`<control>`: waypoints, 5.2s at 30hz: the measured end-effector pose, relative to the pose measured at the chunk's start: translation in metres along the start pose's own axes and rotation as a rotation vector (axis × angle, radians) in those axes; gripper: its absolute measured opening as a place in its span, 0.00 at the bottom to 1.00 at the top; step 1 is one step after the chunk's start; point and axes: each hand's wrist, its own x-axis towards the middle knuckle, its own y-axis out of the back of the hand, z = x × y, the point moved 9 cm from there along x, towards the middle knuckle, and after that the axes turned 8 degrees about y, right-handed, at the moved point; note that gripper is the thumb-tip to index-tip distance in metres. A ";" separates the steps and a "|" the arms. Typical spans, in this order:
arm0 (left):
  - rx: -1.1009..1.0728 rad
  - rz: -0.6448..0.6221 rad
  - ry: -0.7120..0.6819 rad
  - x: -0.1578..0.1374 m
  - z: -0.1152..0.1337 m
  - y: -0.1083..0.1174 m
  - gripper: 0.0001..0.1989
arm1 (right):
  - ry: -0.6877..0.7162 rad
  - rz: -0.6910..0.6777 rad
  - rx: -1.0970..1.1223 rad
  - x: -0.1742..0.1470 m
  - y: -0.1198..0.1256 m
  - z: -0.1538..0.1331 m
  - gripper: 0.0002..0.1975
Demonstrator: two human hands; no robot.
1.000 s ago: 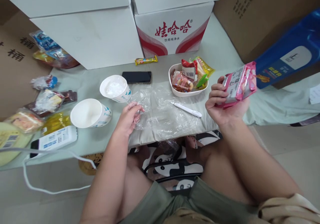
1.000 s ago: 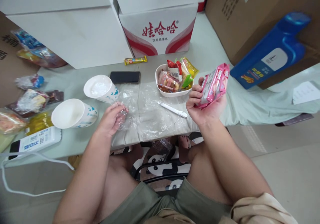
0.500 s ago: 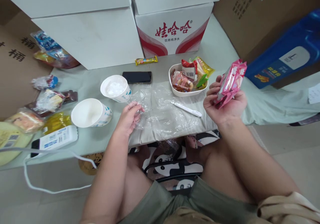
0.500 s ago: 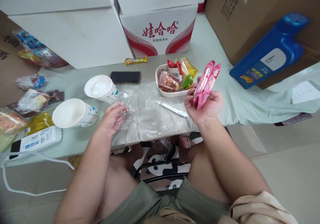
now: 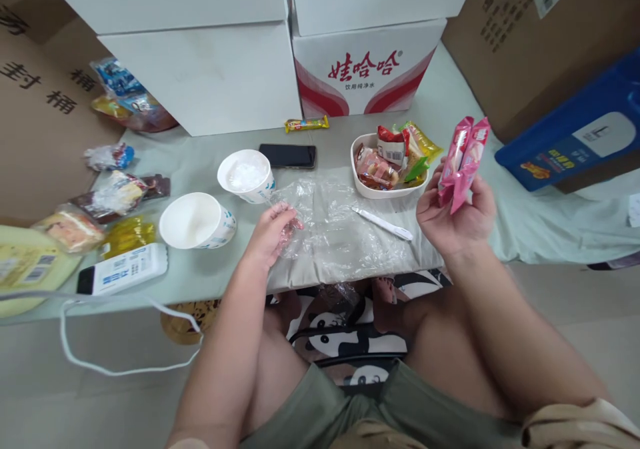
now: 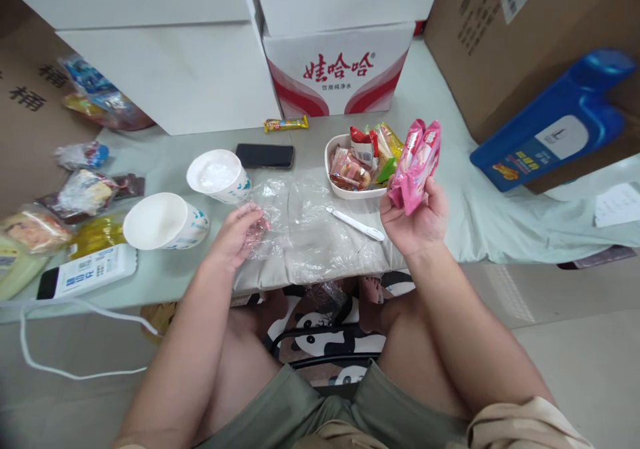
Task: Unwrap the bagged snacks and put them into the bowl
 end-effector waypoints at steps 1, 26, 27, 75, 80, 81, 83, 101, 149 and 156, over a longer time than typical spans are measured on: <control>-0.004 -0.005 -0.002 0.000 0.000 0.000 0.14 | 0.006 -0.002 -0.019 0.001 0.001 0.001 0.09; 0.080 -0.066 -0.069 -0.013 0.008 0.000 0.08 | 0.343 -0.523 -1.562 0.081 -0.089 -0.044 0.17; 0.082 -0.067 -0.071 -0.013 0.008 0.000 0.09 | 0.340 -0.535 -1.586 0.084 -0.089 -0.043 0.16; 0.107 -0.121 -0.114 -0.005 0.009 -0.004 0.10 | 0.147 -0.626 -2.120 0.090 -0.125 -0.037 0.15; 0.093 -0.117 -0.114 -0.005 0.009 -0.002 0.10 | 0.209 -0.665 -2.074 0.098 -0.124 -0.027 0.24; 0.094 -0.120 -0.117 -0.006 0.009 -0.002 0.10 | 0.220 -0.640 -2.051 0.100 -0.123 -0.029 0.27; 0.099 -0.124 -0.124 -0.006 0.009 -0.002 0.09 | 0.223 -0.594 -1.975 0.103 -0.118 -0.032 0.29; 0.126 -0.081 -0.121 -0.009 0.010 -0.002 0.09 | 0.450 -0.767 -2.026 0.073 -0.107 -0.027 0.22; 0.138 -0.062 -0.002 0.012 0.003 -0.020 0.14 | 0.431 0.085 -1.942 0.134 0.089 -0.037 0.17; 0.130 -0.061 0.034 0.014 0.002 -0.025 0.14 | 0.280 -0.169 -1.976 0.163 0.100 0.004 0.18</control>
